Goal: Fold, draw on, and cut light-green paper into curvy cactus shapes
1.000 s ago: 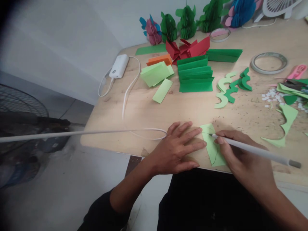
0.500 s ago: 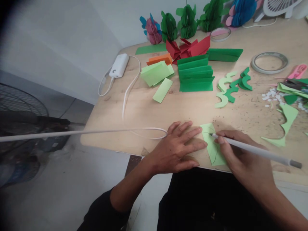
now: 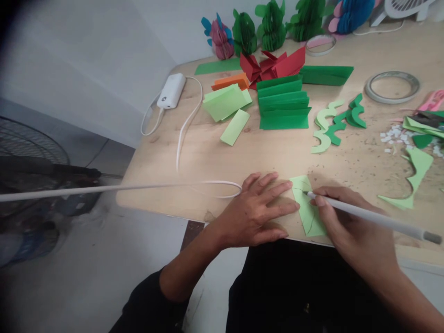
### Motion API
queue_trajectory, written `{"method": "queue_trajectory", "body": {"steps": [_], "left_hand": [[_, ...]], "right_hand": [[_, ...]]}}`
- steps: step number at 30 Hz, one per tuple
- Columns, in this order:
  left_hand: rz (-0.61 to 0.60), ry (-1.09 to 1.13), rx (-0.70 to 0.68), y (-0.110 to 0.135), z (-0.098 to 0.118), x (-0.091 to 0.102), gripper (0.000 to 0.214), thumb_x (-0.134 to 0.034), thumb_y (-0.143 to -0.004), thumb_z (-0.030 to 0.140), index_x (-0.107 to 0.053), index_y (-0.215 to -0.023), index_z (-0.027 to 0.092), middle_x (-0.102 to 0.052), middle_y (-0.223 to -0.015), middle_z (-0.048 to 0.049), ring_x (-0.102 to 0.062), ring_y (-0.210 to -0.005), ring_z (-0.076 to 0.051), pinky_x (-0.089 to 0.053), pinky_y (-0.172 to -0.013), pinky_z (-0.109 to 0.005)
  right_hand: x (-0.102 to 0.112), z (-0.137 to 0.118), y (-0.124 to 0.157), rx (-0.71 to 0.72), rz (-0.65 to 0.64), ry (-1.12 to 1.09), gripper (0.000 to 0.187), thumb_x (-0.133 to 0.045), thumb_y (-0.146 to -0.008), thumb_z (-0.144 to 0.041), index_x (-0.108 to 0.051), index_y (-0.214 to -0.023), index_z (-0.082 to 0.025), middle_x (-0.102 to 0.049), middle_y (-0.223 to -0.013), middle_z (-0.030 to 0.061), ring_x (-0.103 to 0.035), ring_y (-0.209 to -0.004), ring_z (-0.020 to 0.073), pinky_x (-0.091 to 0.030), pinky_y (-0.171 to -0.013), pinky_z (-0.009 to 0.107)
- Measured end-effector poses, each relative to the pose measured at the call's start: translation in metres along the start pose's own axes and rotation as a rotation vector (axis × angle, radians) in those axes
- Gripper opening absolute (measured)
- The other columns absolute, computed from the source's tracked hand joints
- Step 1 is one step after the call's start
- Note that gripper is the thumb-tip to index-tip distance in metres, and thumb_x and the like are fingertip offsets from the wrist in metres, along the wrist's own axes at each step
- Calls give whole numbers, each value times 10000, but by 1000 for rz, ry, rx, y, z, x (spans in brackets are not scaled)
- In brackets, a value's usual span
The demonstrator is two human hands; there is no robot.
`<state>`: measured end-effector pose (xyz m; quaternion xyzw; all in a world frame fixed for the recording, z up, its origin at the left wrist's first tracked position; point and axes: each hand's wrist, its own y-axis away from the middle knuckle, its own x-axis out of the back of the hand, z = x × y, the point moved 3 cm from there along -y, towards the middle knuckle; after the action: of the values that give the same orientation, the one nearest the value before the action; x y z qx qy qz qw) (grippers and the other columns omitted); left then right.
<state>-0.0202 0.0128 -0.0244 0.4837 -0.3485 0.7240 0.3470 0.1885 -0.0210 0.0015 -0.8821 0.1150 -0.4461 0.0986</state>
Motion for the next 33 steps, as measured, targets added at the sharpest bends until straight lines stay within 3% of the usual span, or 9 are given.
{"method": "queue_trajectory", "body": {"steps": [13, 33], "left_hand": [[5, 4, -8, -1, 0, 0, 553, -475, -961, 648, -614, -1379, 313, -457, -1568, -70, -311, -1481, -354, -226, -1198, -579], [-12, 1, 1, -1, 0, 1, 546, -473, -969, 636, -602, -1395, 320, -449, -1578, -58, -303, -1487, -350, -216, -1202, -566]], "right_hand": [[1, -2, 3, -54, -11, -71, 239, -584, -862, -512, -703, -819, -310, -749, -765, 0, -688, -673, 212, -532, -614, 349], [-1, -5, 7, -14, -15, -57, 235, -582, -867, -490, -695, -798, -296, -737, -716, -2, -677, -624, 206, -527, -584, 336]]}}
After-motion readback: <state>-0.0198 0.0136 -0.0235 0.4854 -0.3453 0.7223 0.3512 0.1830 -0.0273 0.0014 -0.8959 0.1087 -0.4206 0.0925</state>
